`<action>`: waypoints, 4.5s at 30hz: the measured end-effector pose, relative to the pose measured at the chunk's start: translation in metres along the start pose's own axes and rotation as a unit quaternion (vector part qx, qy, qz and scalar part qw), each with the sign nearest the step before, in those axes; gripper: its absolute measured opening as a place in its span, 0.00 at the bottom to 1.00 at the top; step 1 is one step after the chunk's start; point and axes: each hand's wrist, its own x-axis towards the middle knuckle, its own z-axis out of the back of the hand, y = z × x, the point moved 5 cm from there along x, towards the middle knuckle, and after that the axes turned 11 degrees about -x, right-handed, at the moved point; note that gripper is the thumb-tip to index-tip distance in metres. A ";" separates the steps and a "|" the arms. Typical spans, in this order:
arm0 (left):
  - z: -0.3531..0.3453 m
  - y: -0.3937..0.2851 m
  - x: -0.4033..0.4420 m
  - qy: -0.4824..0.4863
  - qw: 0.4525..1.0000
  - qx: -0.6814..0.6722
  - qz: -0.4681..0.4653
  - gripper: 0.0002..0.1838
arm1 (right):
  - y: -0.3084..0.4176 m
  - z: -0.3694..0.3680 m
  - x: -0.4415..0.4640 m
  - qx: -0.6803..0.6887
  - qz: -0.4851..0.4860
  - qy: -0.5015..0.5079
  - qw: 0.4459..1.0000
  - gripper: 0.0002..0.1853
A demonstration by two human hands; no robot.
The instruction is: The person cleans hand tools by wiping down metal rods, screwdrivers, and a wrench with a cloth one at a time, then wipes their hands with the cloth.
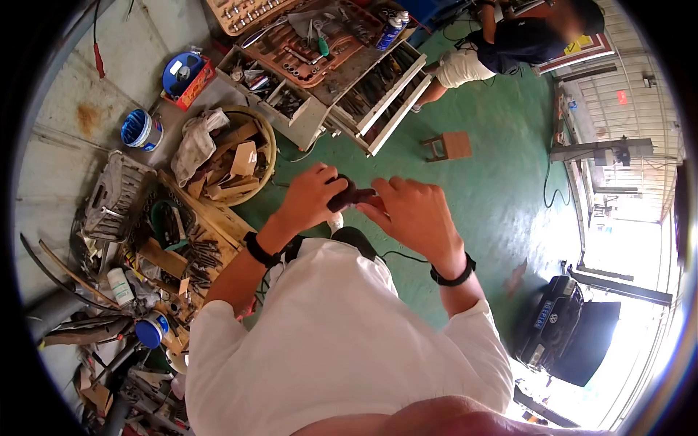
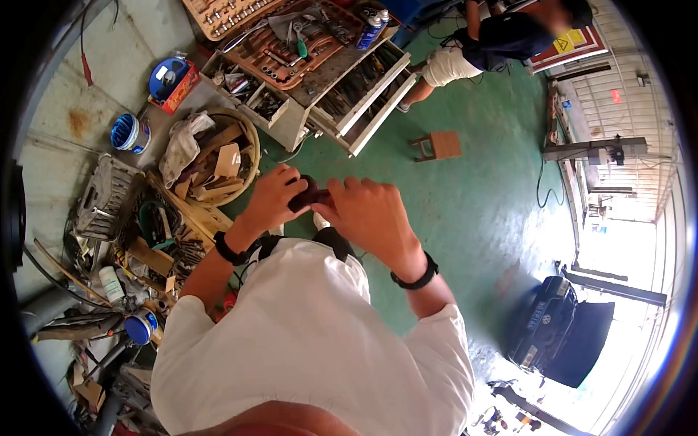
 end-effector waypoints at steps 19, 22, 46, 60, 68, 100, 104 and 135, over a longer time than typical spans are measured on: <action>-0.090 0.061 0.036 -0.089 0.968 0.210 0.102 0.27 | -0.158 -0.029 -0.138 0.060 -0.068 -0.006 0.996 0.21; -0.097 0.126 0.003 -0.133 0.931 0.210 0.266 0.23 | -0.213 -0.014 -0.193 0.105 -0.107 0.043 0.988 0.19; -0.179 -0.067 0.002 0.146 0.967 -0.122 0.172 0.39 | -0.185 -0.163 -0.152 0.355 -0.045 0.150 0.922 0.18; -0.068 -0.001 -0.136 -0.181 0.917 -0.026 0.355 0.31 | -0.215 -0.154 -0.153 0.204 -0.161 0.169 0.951 0.22; -0.049 -0.034 -0.108 -0.212 0.929 -0.113 0.280 0.32 | -0.222 -0.259 -0.117 0.207 -0.229 0.097 0.946 0.25; 0.010 0.079 -0.072 -0.390 0.814 -0.150 0.403 0.29 | -0.239 -0.485 0.228 0.190 -0.101 0.023 0.976 0.25; 0.021 0.076 -0.075 -0.366 0.818 -0.109 0.430 0.30 | -0.225 -0.484 0.254 0.151 -0.098 0.044 0.983 0.22; 0.027 0.125 -0.149 -0.305 0.617 -0.293 0.664 0.40 | 0.016 -0.367 0.343 0.309 0.269 -0.052 0.911 0.22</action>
